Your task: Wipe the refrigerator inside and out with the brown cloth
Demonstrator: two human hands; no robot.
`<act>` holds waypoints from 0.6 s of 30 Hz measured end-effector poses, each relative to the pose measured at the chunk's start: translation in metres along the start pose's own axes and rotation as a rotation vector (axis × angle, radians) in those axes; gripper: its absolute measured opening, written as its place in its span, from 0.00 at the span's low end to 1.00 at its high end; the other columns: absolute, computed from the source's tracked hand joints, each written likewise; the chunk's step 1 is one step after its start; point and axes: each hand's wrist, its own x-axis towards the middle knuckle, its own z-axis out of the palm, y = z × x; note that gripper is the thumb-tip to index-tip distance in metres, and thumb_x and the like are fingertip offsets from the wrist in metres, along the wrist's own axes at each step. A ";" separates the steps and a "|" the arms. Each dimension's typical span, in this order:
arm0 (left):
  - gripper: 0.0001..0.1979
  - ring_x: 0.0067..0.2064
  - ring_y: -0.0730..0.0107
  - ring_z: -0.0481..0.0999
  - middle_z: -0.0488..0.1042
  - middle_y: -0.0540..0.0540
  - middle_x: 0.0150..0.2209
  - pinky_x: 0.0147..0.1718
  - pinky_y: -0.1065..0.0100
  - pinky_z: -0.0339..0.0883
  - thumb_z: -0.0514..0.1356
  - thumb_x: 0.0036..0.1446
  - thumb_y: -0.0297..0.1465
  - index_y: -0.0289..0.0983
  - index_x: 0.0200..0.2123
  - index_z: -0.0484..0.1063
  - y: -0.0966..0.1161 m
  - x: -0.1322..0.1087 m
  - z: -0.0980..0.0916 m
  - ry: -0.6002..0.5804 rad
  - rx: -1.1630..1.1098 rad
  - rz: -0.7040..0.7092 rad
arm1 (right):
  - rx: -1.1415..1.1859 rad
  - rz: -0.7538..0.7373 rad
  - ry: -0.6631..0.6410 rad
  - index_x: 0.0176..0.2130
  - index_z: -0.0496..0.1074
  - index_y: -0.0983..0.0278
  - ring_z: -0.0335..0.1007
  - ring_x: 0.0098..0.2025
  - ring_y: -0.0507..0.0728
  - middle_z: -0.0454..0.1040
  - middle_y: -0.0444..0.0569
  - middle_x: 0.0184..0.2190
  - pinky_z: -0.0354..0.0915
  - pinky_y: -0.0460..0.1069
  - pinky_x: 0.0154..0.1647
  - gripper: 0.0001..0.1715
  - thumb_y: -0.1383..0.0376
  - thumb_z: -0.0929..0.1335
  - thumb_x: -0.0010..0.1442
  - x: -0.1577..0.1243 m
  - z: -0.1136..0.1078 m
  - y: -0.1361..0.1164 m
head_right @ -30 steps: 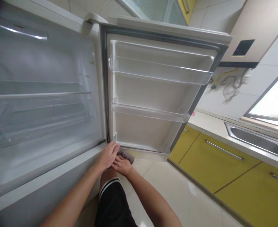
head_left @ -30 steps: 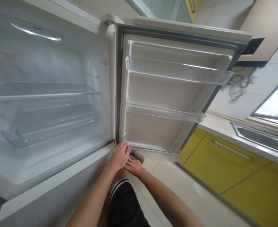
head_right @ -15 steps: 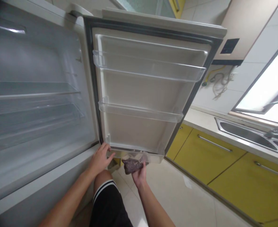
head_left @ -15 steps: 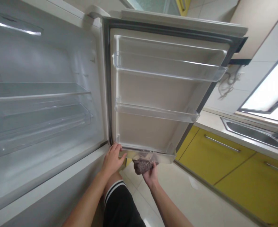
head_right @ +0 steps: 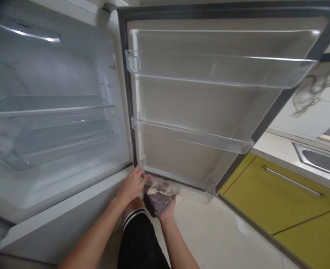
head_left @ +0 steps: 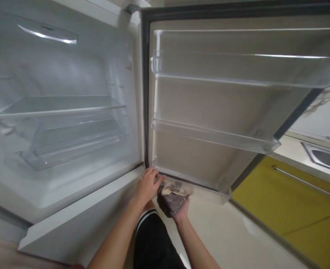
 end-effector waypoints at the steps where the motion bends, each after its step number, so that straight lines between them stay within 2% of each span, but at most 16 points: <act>1: 0.19 0.49 0.56 0.78 0.74 0.44 0.43 0.51 0.58 0.71 0.55 0.75 0.47 0.42 0.36 0.70 -0.001 -0.001 0.000 0.006 -0.003 -0.002 | 0.003 -0.008 0.017 0.32 0.75 0.58 0.81 0.50 0.66 0.82 0.54 0.35 0.75 0.64 0.55 0.28 0.37 0.68 0.52 -0.008 -0.011 -0.015; 3: 0.18 0.50 0.56 0.78 0.74 0.45 0.42 0.51 0.59 0.71 0.55 0.75 0.47 0.42 0.36 0.70 -0.003 -0.001 0.001 0.015 -0.009 -0.006 | 0.036 -0.003 0.038 0.32 0.74 0.57 0.81 0.48 0.65 0.81 0.51 0.33 0.75 0.63 0.57 0.27 0.37 0.67 0.54 -0.017 -0.021 -0.031; 5: 0.18 0.50 0.57 0.78 0.74 0.45 0.42 0.51 0.59 0.71 0.55 0.75 0.46 0.42 0.36 0.71 -0.004 -0.002 0.001 0.015 -0.019 -0.011 | 0.066 0.032 0.022 0.32 0.74 0.57 0.81 0.47 0.63 0.81 0.49 0.32 0.74 0.62 0.58 0.25 0.40 0.67 0.56 -0.011 -0.012 -0.025; 9: 0.16 0.48 0.58 0.78 0.74 0.44 0.43 0.49 0.60 0.70 0.56 0.74 0.44 0.42 0.37 0.72 -0.003 -0.002 -0.003 -0.006 -0.052 -0.031 | 0.089 0.117 -0.040 0.35 0.74 0.59 0.80 0.48 0.59 0.81 0.49 0.35 0.73 0.58 0.60 0.19 0.47 0.67 0.59 0.028 0.045 0.033; 11: 0.16 0.47 0.58 0.78 0.74 0.44 0.43 0.49 0.60 0.70 0.56 0.75 0.43 0.41 0.37 0.73 -0.002 -0.001 -0.006 -0.009 -0.060 -0.037 | 0.101 0.079 -0.054 0.39 0.74 0.59 0.78 0.52 0.56 0.82 0.47 0.39 0.73 0.55 0.60 0.18 0.49 0.66 0.62 0.046 0.073 0.062; 13: 0.15 0.47 0.59 0.79 0.75 0.44 0.44 0.49 0.60 0.70 0.55 0.75 0.42 0.41 0.37 0.73 -0.002 -0.001 -0.010 -0.022 -0.069 -0.036 | 0.106 0.038 -0.060 0.41 0.74 0.59 0.77 0.54 0.54 0.81 0.45 0.41 0.72 0.53 0.59 0.19 0.49 0.64 0.64 0.055 0.088 0.078; 15: 0.16 0.48 0.59 0.78 0.75 0.44 0.45 0.50 0.60 0.70 0.55 0.75 0.43 0.41 0.37 0.73 -0.003 0.000 -0.012 -0.050 -0.087 -0.035 | 0.098 0.033 -0.060 0.39 0.75 0.60 0.78 0.53 0.58 0.81 0.47 0.39 0.73 0.56 0.59 0.21 0.49 0.63 0.64 0.052 0.083 0.076; 18: 0.18 0.49 0.57 0.78 0.75 0.45 0.44 0.50 0.59 0.70 0.56 0.74 0.46 0.42 0.36 0.72 -0.007 0.000 -0.012 -0.074 -0.116 -0.032 | 0.067 0.043 -0.020 0.36 0.77 0.61 0.81 0.49 0.66 0.81 0.53 0.36 0.74 0.63 0.57 0.24 0.44 0.67 0.57 0.029 0.045 0.043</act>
